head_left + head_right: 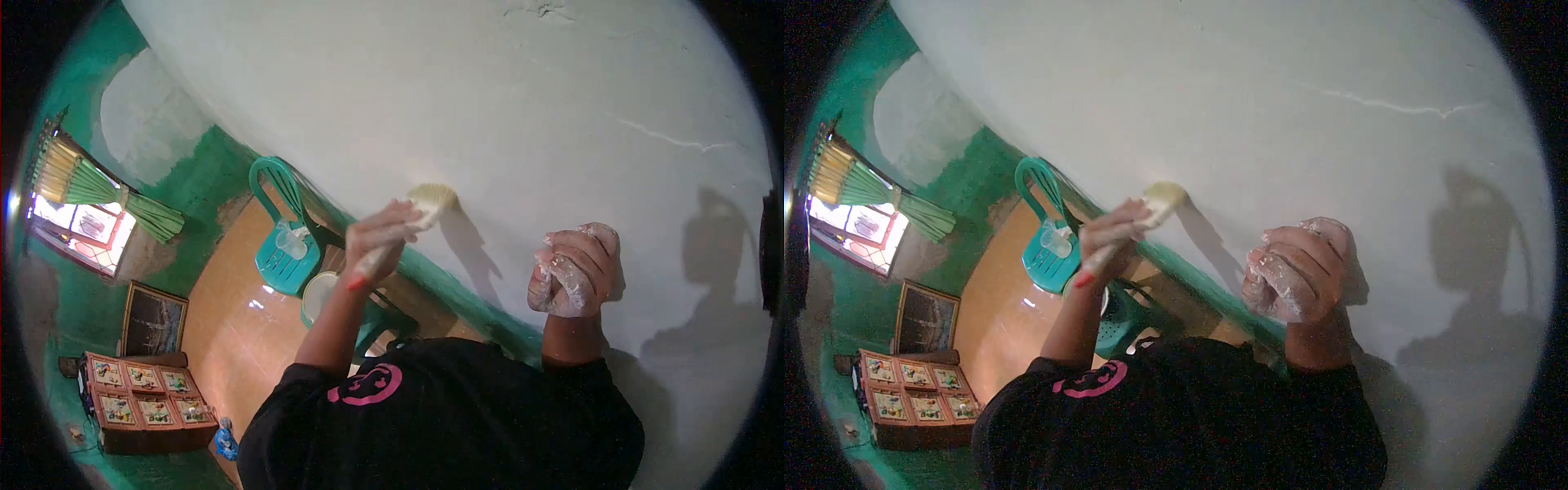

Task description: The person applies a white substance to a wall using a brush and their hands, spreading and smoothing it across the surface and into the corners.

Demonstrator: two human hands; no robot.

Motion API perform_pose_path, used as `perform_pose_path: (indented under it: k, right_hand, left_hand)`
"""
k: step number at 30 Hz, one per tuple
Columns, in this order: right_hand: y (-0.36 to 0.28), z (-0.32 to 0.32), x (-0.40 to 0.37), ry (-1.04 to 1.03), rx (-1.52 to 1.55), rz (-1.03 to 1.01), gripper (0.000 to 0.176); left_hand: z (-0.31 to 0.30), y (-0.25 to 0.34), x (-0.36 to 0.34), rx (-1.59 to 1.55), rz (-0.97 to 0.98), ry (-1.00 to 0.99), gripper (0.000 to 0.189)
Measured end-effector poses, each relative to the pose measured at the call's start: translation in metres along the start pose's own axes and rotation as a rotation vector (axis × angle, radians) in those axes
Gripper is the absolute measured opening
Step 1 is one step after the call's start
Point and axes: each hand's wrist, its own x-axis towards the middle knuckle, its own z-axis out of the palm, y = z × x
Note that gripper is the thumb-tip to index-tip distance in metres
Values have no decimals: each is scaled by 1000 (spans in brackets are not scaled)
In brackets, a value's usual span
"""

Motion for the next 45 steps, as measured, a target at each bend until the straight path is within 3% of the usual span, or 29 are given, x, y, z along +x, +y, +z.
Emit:
perform_pose_path:
  k: [6, 8, 10, 12, 14, 17, 21, 22, 25, 27, 28, 30, 33, 40, 43, 45]
  right_hand:
    - [0, 7, 5, -3, -29, -30, 4]
    - [0, 8, 3, 1, -32, -44, 4]
    - [-8, -5, 18, -10, -23, -58, 5]
    - [-9, -6, 19, -12, -44, -64, 5]
    - [-10, -4, 18, -18, -73, -67, 5]
    - [-9, -3, 17, -31, -91, -71, 6]
    - [-11, -2, 19, -20, -129, -65, 4]
    - [-12, -2, 19, -26, -156, -66, 3]
    - [-10, 3, 11, 1, -156, -62, 2]
    - [-10, 4, 9, -14, -195, -49, 3]
    - [-10, 7, 9, -19, -233, -37, 3]
    - [-10, 14, 11, -4, -253, -42, 3]
    - [-24, 4, 29, -22, -298, -58, 4]
    - [-53, 6, 71, -57, -422, -82, 5]
    - [-61, 16, 71, -25, -522, -11, 3]
    - [-68, 19, 74, -69, -579, -11, 5]
  left_hand:
    - [13, -42, -66, 34, -261, -169, 9]
    - [5, -52, -67, -27, -229, -167, 8]
    - [-13, -15, -30, 165, -200, -199, 27]
    - [-31, -11, -1, 121, -154, -123, 22]
    - [-43, -9, 22, 229, 34, 22, 17]
    - [-46, -1, 37, 283, 100, 199, 13]
    - [-21, -18, 5, -55, -21, 317, 12]
    - [-14, -22, -8, -149, -63, 224, 13]
    - [3, -38, -54, 28, -40, 109, 16]
    - [10, -52, -81, -22, -228, 4, 7]
    - [9, -58, -90, -28, -227, 9, 7]
    - [6, -64, -96, -18, -444, -162, 9]
    - [-4, -50, -82, -25, -279, -200, 17]
    - [-54, 22, 20, -192, 42, -86, 18]
    - [-77, 44, 55, -91, 183, -12, 16]
    - [-84, 55, 72, -77, 409, 311, 21]
